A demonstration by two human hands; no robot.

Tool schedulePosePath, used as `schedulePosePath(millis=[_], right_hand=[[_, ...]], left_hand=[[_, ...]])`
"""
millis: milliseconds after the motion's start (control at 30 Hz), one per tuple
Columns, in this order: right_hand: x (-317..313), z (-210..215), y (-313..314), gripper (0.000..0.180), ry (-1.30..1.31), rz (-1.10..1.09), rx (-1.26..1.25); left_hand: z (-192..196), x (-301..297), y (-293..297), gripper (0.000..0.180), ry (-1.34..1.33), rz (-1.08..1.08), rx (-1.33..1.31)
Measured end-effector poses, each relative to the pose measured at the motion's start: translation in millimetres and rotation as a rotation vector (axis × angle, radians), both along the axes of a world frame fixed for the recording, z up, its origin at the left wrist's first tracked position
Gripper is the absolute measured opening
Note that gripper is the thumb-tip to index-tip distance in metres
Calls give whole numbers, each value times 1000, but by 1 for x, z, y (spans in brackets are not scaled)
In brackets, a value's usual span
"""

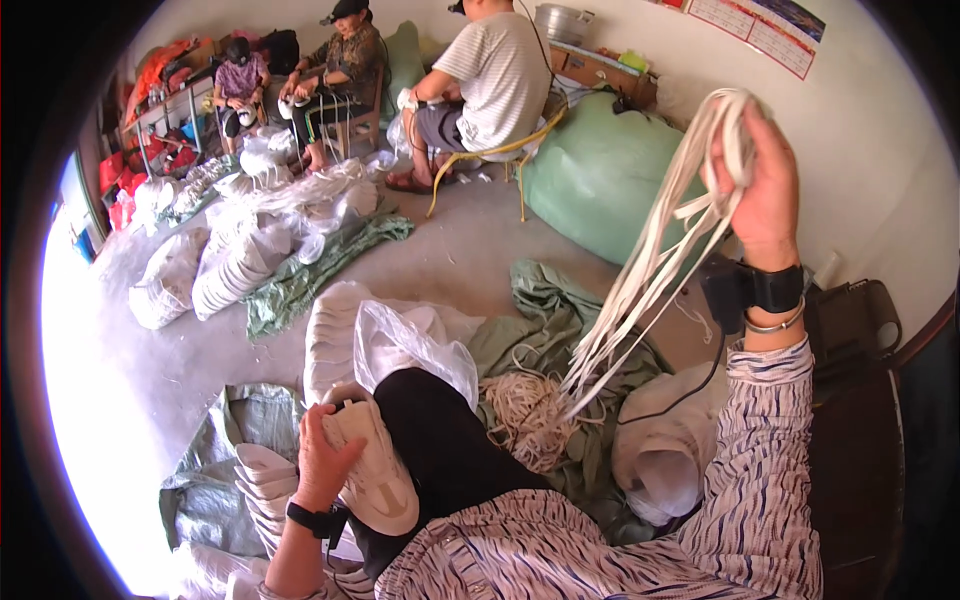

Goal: Insert laces into a shoe and tighten them.

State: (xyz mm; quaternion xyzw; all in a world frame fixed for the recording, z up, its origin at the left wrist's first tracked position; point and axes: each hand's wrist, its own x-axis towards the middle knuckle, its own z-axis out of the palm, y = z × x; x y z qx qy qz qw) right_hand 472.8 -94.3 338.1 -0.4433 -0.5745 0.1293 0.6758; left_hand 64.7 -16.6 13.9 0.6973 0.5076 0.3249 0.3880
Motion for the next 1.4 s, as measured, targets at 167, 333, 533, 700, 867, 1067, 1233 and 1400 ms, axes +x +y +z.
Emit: schedulePosePath(millis=[167, 333, 533, 700, 867, 1067, 1233, 1400], right_hand=[[-64, -5, 19, 37, 37, 255, -81], [-123, -8, 35, 17, 38, 898, -201], [-211, -39, 44, 18, -188, 1304, -315], [-237, -70, 43, 21, -292, 1402, -492], [-226, -222, 69, 46, -23, 1244, -966], [-177, -261, 44, 59, -307, 1591, -1641], [-122, -213, 57, 17, 165, 1208, -1166], [-111, -181, 63, 17, -250, 781, -943]], left_hand=[[26, 2, 3, 83, 178, 5, 259], [111, 15, -7, 97, -332, -274, 142], [124, 25, -25, 74, 166, -767, 1087], [152, 31, -91, 35, -718, -505, -284], [143, -21, -94, 49, -719, -314, 146], [162, -140, -72, 36, -870, 246, 220], [44, -251, -61, 36, -746, 601, -415], [-73, -308, -110, 68, 735, 698, -351]])
